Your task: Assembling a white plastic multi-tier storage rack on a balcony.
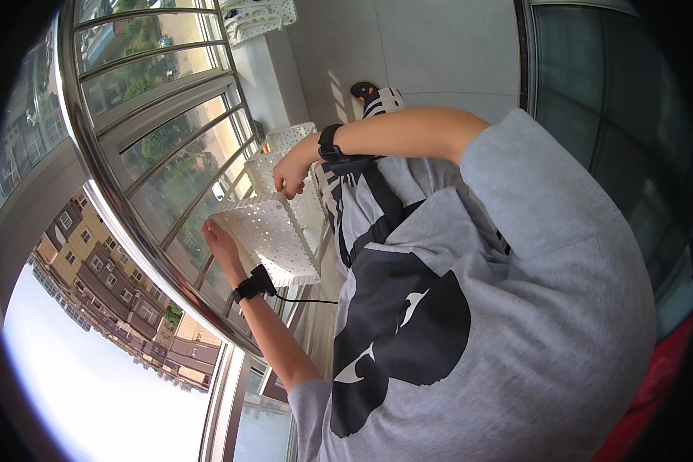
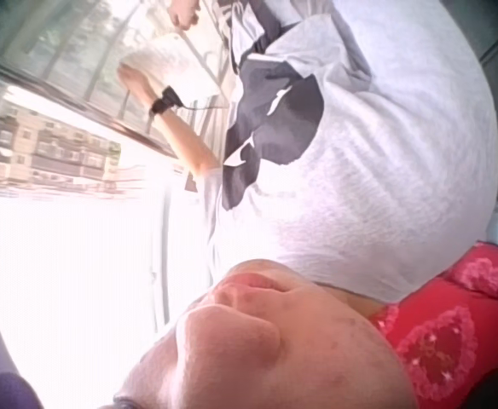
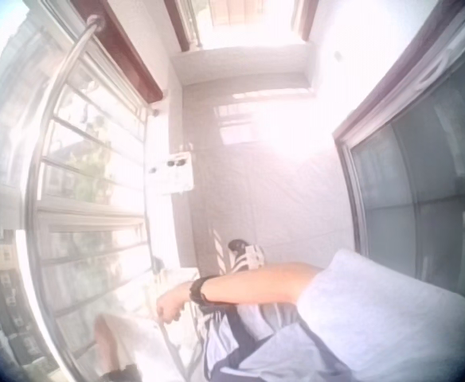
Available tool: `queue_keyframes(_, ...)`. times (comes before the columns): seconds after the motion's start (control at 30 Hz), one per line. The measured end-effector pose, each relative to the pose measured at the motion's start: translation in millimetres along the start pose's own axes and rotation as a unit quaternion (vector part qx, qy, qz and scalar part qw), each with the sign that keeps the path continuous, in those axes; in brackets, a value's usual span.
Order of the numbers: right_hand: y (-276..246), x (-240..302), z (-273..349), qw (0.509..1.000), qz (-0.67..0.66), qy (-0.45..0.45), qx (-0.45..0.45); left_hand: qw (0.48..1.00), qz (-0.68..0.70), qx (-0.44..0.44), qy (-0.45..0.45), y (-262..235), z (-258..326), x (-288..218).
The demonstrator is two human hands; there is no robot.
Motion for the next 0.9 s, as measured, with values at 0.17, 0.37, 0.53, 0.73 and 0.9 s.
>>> queue_keyframes(0.17,-9,-7,1,0.997,0.044,-0.017,-0.062,0.968,-0.155,0.028,0.194,20,47,-150)
queue_keyframes(0.37,-12,23,-3,0.990,0.028,-0.092,-0.104,0.977,-0.090,-0.047,0.188,60,27,-150)
queue_keyframes(0.53,-10,21,-16,0.982,0.014,-0.061,-0.177,0.957,-0.115,-0.130,0.230,66,18,-143)
queue_keyframes(0.73,-6,22,-15,0.985,-0.015,-0.067,-0.161,0.976,-0.044,-0.058,0.205,59,17,-136)
queue_keyframes(0.9,0,23,10,0.992,0.000,-0.007,-0.125,0.995,0.019,-0.084,0.056,0,18,-97)
Point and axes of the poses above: each hand's wrist, its own z-axis away from the middle knuckle, its own y-axis out of the palm, x = y × z, the point moved 6 cm from there along -z, towards the middle knuckle, and after that the axes turned 6 degrees about y, right-handed, at the moved point
